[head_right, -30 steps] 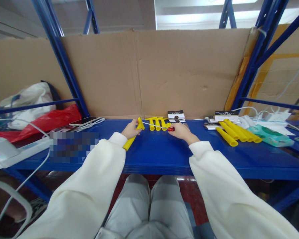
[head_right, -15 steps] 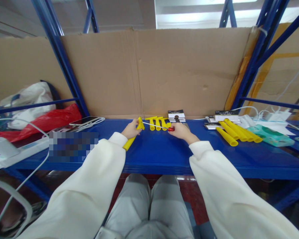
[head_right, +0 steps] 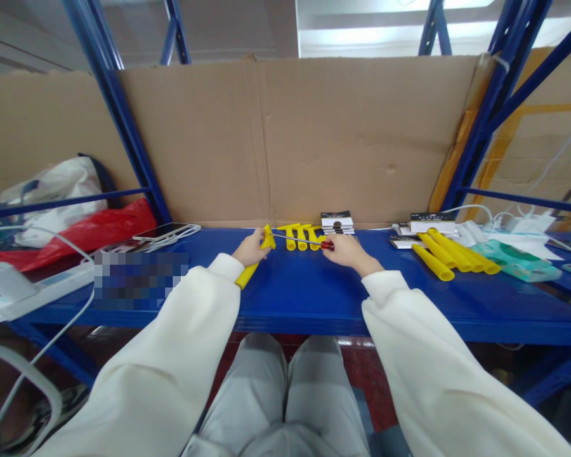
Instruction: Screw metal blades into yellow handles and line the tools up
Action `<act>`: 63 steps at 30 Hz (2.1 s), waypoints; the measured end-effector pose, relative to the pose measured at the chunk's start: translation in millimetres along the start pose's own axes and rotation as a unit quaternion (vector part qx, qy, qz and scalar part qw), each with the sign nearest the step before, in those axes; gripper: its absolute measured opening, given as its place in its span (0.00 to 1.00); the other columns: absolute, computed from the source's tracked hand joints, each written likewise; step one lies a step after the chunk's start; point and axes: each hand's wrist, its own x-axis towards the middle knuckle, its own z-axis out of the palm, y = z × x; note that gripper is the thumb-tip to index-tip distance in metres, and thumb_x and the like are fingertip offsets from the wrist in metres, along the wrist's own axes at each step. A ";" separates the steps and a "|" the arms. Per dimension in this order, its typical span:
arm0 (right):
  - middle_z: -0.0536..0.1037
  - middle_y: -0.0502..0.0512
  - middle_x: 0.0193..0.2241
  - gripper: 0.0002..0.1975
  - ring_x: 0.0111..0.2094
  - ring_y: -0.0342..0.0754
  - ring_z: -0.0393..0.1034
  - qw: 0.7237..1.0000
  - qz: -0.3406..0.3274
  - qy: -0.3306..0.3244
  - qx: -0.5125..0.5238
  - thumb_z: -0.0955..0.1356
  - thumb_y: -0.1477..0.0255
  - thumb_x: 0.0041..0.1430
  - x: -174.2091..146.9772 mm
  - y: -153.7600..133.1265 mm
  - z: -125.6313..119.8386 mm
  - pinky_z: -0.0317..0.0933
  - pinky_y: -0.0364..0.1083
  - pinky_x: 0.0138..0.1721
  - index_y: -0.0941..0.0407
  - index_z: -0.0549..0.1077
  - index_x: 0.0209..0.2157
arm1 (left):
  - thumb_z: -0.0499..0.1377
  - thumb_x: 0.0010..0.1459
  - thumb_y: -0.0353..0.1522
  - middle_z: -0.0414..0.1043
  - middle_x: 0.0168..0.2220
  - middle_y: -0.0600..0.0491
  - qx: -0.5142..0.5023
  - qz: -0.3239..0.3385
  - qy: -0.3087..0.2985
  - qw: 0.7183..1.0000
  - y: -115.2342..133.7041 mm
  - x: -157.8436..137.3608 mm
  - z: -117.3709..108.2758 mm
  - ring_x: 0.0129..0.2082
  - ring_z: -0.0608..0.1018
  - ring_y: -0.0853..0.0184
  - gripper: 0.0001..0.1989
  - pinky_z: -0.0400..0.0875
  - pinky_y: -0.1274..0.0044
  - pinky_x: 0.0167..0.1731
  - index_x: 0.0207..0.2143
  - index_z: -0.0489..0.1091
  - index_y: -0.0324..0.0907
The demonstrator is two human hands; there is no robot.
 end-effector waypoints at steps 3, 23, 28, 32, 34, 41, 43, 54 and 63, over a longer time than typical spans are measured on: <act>0.81 0.58 0.30 0.05 0.31 0.51 0.73 1.000 -0.003 0.009 -0.015 0.67 0.69 0.55 0.5 -0.8 -2.4 0.58 0.44 0.32 0.55 0.74 0.33 | 0.62 0.56 0.26 0.77 0.52 0.40 -0.010 0.003 0.008 1.000 -1.5 1.0 1.3 0.42 0.83 0.58 0.19 0.76 0.70 0.45 0.49 0.63 0.42; 0.81 0.59 0.29 0.06 0.33 0.53 0.73 0.997 0.015 0.003 -0.081 0.66 0.68 0.57 -1.3 -11.3 -11.3 0.54 0.46 0.33 0.55 0.74 0.33 | 0.61 0.58 0.26 0.76 0.53 0.38 -0.001 0.002 0.005 1.000 0.5 0.1 2.8 0.41 0.84 0.58 0.18 0.75 0.71 0.43 0.50 0.63 0.42; 0.80 0.59 0.29 0.07 0.31 0.53 0.73 0.997 0.028 0.015 -0.076 0.67 0.69 0.56 -2.6 -11.5 -10.2 0.53 0.46 0.31 0.55 0.73 0.36 | 0.60 0.59 0.26 0.76 0.52 0.39 0.002 0.003 0.008 1.000 1.2 -0.8 3.0 0.41 0.84 0.58 0.17 0.75 0.71 0.44 0.50 0.63 0.42; 0.81 0.60 0.32 0.09 0.32 0.54 0.74 0.997 0.038 -0.012 -0.064 0.67 0.68 0.57 -3.0 -11.4 -9.3 0.55 0.46 0.31 0.55 0.74 0.39 | 0.59 0.60 0.26 0.76 0.53 0.38 0.011 0.006 0.007 1.000 1.9 -1.3 3.1 0.42 0.84 0.57 0.17 0.75 0.71 0.44 0.51 0.63 0.41; 0.82 0.60 0.34 0.10 0.34 0.54 0.75 0.997 0.036 -0.029 -0.054 0.66 0.68 0.57 -2.9 -11.8 -9.6 0.57 0.46 0.33 0.55 0.76 0.39 | 0.59 0.60 0.26 0.76 0.53 0.38 0.015 0.005 0.006 1.000 1.9 -1.2 3.3 0.42 0.84 0.58 0.17 0.75 0.71 0.44 0.52 0.62 0.41; 0.82 0.59 0.30 0.07 0.33 0.54 0.75 0.998 0.027 -0.021 -0.058 0.67 0.69 0.55 -1.0 -10.9 -9.7 0.57 0.45 0.32 0.55 0.77 0.33 | 0.58 0.60 0.27 0.77 0.52 0.39 0.030 0.008 0.007 1.000 1.3 -0.2 4.1 0.42 0.83 0.58 0.18 0.74 0.70 0.46 0.53 0.62 0.41; 0.81 0.58 0.30 0.07 0.32 0.53 0.74 0.997 0.031 -0.014 -0.066 0.68 0.69 0.55 -0.5 -9.7 -8.6 0.56 0.45 0.32 0.55 0.76 0.34 | 0.59 0.60 0.27 0.77 0.51 0.40 0.033 0.007 0.007 0.999 1.9 -0.5 3.8 0.43 0.83 0.58 0.19 0.74 0.71 0.46 0.53 0.62 0.42; 0.83 0.60 0.37 0.10 0.37 0.54 0.76 0.996 0.039 -0.028 -0.074 0.66 0.69 0.58 -3.1 -14.0 -11.8 0.59 0.45 0.35 0.56 0.76 0.40 | 0.58 0.61 0.27 0.76 0.54 0.38 0.047 -0.005 -0.002 0.999 7.4 -4.2 1.1 0.43 0.83 0.58 0.19 0.74 0.72 0.46 0.54 0.61 0.39; 0.81 0.57 0.31 0.05 0.32 0.51 0.74 0.996 0.020 -0.038 -0.075 0.68 0.71 0.56 -1.9 -12.0 -11.0 0.55 0.44 0.31 0.55 0.75 0.33 | 0.57 0.62 0.27 0.75 0.54 0.38 0.056 -0.001 -0.007 0.998 6.8 -3.6 1.0 0.43 0.83 0.58 0.18 0.74 0.72 0.46 0.54 0.60 0.39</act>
